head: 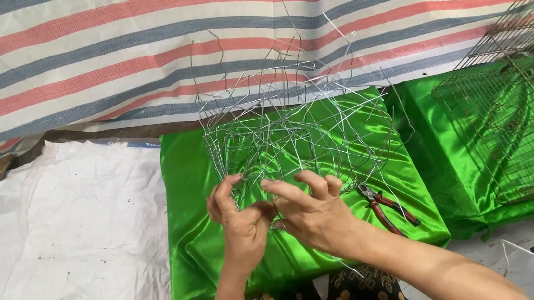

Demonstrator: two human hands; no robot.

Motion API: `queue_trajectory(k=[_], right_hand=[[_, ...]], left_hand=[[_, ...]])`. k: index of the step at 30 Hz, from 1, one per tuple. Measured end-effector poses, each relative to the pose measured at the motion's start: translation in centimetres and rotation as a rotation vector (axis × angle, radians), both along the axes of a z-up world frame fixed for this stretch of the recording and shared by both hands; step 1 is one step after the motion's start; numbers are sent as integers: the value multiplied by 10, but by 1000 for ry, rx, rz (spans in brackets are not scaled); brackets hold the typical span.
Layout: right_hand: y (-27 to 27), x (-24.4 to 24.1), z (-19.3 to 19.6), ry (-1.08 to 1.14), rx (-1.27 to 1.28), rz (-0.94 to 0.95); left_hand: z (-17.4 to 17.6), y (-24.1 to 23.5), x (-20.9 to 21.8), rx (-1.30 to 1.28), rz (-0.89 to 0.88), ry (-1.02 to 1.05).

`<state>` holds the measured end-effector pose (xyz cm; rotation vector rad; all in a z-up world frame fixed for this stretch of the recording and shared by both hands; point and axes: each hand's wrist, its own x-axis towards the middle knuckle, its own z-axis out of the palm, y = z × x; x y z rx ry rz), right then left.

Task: Constructing the bottom rim and structure of a wire cage by bending and cutting metal wires using pliers.

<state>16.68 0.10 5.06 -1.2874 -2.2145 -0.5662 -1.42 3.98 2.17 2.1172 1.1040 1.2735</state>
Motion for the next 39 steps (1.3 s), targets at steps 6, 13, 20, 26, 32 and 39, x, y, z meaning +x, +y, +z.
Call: queue_trajectory(k=[6,13,20,26,32,39], right_hand=[[8,0,-3,103,-38,69],[-22,-14,-17,329,123,77],[-33,-39,-44,853,49,382],[-31,-51,-58,1705,-334,865],[-42,-44,-56,1731,-515,798],[-40,-22,-50,1609,-578,847]], left_hand=[[-1,2,-1,14,37,74],[-8,6,-4,-11,124,154],[2,5,-3,-47,52,69],[-4,8,-3,-52,34,1],[1,1,-1,-97,-134,-210],[-8,-5,-3,11,93,3]])
